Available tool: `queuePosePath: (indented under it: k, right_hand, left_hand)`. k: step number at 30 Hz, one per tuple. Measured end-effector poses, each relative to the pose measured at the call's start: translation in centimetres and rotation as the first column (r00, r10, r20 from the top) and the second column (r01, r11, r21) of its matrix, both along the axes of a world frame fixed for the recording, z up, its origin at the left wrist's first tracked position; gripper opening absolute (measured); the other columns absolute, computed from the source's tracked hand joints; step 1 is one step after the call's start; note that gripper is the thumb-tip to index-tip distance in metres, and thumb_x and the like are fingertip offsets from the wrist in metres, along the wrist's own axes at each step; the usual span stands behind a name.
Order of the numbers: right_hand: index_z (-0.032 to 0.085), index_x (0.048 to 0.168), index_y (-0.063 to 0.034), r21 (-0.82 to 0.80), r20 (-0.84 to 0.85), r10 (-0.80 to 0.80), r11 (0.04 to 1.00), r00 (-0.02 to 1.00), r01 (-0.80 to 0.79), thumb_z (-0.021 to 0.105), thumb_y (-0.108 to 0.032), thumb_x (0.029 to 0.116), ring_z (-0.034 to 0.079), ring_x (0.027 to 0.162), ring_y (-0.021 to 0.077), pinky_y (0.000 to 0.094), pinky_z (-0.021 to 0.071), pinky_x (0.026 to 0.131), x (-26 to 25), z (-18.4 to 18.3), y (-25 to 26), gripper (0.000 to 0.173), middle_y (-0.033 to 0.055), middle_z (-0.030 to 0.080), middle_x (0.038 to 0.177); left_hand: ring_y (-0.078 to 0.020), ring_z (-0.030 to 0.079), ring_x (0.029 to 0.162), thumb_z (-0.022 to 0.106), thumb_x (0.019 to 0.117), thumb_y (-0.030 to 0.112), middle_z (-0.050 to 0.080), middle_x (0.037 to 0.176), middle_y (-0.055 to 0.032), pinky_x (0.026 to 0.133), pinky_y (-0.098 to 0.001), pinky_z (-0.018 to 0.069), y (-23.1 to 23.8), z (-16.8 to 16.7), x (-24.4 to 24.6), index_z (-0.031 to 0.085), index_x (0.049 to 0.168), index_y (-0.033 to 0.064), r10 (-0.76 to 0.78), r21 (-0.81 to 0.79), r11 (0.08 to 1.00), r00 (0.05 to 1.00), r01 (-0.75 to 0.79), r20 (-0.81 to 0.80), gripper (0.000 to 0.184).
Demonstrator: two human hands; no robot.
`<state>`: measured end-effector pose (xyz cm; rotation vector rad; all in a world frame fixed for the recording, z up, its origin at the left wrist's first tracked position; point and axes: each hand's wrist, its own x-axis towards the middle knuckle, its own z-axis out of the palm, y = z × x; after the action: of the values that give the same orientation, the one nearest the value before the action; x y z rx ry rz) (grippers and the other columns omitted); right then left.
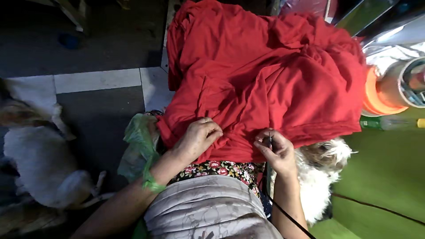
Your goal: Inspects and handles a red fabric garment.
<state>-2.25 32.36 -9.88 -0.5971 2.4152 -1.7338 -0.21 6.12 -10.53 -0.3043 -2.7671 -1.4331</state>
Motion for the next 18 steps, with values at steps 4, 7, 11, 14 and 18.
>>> queuePosePath:
  k: [4, 7, 11, 14, 18]
  right_hand:
    - [0.068, 0.094, -0.0032, 0.02, -0.04, 0.006, 1.0, 0.999, -0.005, 0.067, -0.009, 0.0903, 0.06, 0.082, -0.0047, 0.0144, 0.0524, 0.075, -0.1, -0.4, 0.1, 0.007, -0.0041, 0.067, 0.092]
    - [0.068, 0.096, -0.0029, 0.041, -0.024, 0.02, 0.999, 0.999, -0.019, 0.069, -0.013, 0.0903, 0.061, 0.085, -0.0041, 0.0153, 0.0532, 0.078, -0.1, -0.2, -0.1, 0.012, -0.0037, 0.068, 0.093]
    - [0.065, 0.112, 0.0016, 0.141, 0.005, 0.024, 0.99, 1.0, -0.024, 0.069, -0.023, 0.0932, 0.064, 0.088, -0.0028, 0.0177, 0.0546, 0.08, 0.0, 0.9, -0.9, 0.032, 0.0018, 0.069, 0.096]
    - [0.062, 0.117, 0.002, 0.278, -0.158, 0.062, 0.96, 0.985, -0.016, 0.064, -0.02, 0.0968, 0.068, 0.089, 0.0092, 0.027, 0.0561, 0.082, 0.1, 1.9, -2.5, 0.03, 0.0106, 0.071, 0.1]
    - [0.07, 0.107, -0.0018, 0.43, -0.359, 0.179, 0.903, 0.916, -0.008, 0.062, -0.009, 0.0941, 0.07, 0.085, 0.0259, 0.0426, 0.0577, 0.07, 0.1, 2.2, -6.1, 0.016, 0.0133, 0.071, 0.099]
  left_hand:
    - [-0.0056, 0.063, 0.072, 0.069, 0.0954, 0.01, 0.067, 0.087, -0.0035, 0.068, -0.0215, 0.0553, -1.7, 1.3, -0.3, 0.073, 0.093, 0.0035, 0.025, 0.191, 0.978, 0.96, -0.081, 0.277, 0.008]
    - [0.0002, 0.062, 0.067, 0.064, 0.0992, 0.01, 0.067, 0.079, 0.0039, 0.063, -0.0157, 0.053, -2.9, 1.4, 0.0, 0.069, 0.094, 0.0066, -0.02, 0.372, 0.915, 0.906, -0.154, 0.423, 0.008]
    - [0.0001, 0.061, 0.068, 0.06, 0.0988, 0.009, 0.066, 0.078, 0.0069, 0.064, -0.0158, 0.0527, -3.5, 0.8, 0.2, 0.069, 0.093, 0.0094, -0.105, 0.534, 0.832, 0.903, -0.15, 0.417, 0.01]
    - [0.0007, 0.06, 0.065, 0.063, 0.0976, 0.008, 0.066, 0.076, 0.0071, 0.061, -0.0145, 0.0515, -3.5, 1.0, 0.1, 0.07, 0.092, 0.0093, -0.082, 0.538, 0.827, 0.91, -0.166, 0.407, 0.009]
    - [0.001, 0.06, 0.065, 0.068, 0.0952, 0.006, 0.066, 0.075, 0.0059, 0.063, -0.0148, 0.0524, -3.2, 2.2, 0.2, 0.07, 0.093, 0.0071, -0.02, 0.453, 0.871, 0.908, -0.189, 0.417, 0.003]
